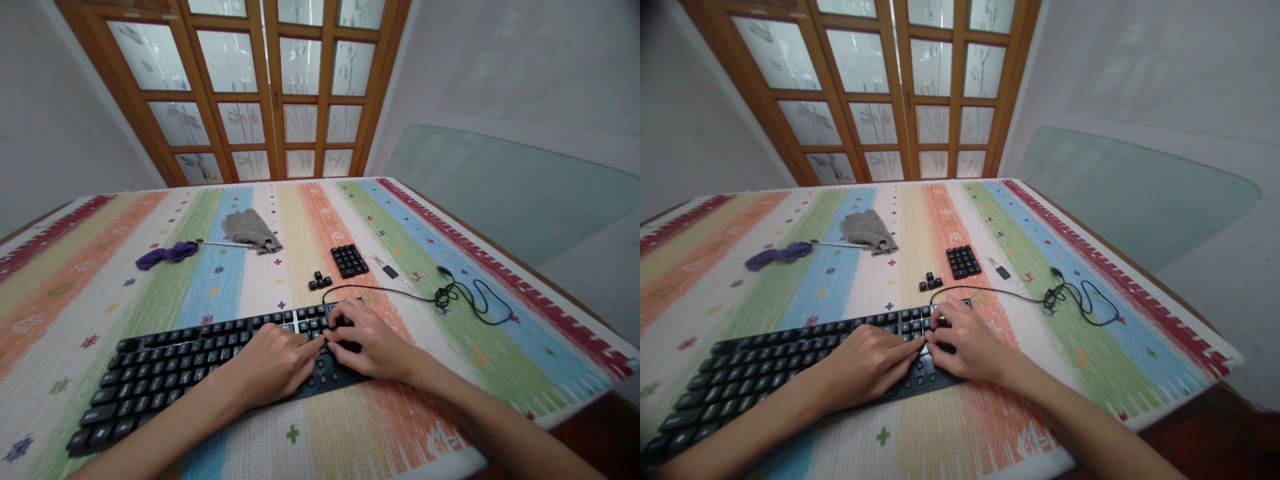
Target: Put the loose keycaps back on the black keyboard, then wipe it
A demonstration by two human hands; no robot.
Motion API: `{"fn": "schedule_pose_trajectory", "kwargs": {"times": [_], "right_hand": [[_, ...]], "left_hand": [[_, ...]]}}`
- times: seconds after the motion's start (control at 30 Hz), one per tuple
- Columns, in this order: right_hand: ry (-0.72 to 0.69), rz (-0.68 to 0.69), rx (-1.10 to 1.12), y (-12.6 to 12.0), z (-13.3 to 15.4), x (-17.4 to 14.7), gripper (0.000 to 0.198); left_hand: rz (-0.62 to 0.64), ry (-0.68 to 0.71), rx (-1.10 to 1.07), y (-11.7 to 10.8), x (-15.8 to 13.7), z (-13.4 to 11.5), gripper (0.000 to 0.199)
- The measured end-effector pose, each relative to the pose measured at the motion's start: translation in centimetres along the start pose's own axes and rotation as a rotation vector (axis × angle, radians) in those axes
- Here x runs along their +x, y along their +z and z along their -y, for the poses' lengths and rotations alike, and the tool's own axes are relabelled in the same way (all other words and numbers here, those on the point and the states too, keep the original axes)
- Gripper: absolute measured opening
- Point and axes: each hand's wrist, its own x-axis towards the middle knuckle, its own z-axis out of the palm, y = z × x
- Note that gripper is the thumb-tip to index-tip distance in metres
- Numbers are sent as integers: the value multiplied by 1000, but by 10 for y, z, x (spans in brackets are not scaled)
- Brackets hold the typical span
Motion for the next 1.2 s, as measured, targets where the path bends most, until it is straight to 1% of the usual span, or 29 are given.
{"fn": "schedule_pose_trajectory", "kwargs": {"times": [0.17,0.23,0.37,0.5,0.6,0.67,0.73,0.8,0.97,1.1,1.2], "right_hand": [[-6,-122,-22,-3,-2,0,18],[7,-112,-55,-1,-4,-1,19],[15,-49,-114,4,-5,-2,20],[45,-59,-49,3,-7,1,19],[95,-88,-51,-5,-15,8,18],[125,-83,-78,-12,-25,15,17],[132,-63,-107,-18,-39,22,17],[136,-41,-146,-21,-54,29,16],[179,34,-195,-15,-81,40,13],[196,78,-201,-8,-88,45,15],[206,81,-208,-5,-90,47,14]], "left_hand": [[-102,14,-24,-12,-9,2,33],[-123,1,-45,-12,-14,2,31],[-180,-25,-46,-7,-24,0,30],[-230,-78,-47,-4,-31,-4,28],[-208,-132,-80,-1,-37,-6,29],[-191,-194,-80,3,-41,-6,38],[-148,-240,-59,8,-44,-6,50],[-94,-247,-11,12,-44,-6,53],[21,-233,101,12,-42,-9,54],[67,-227,124,10,-41,-10,56],[85,-227,120,10,-42,-9,56]]}}
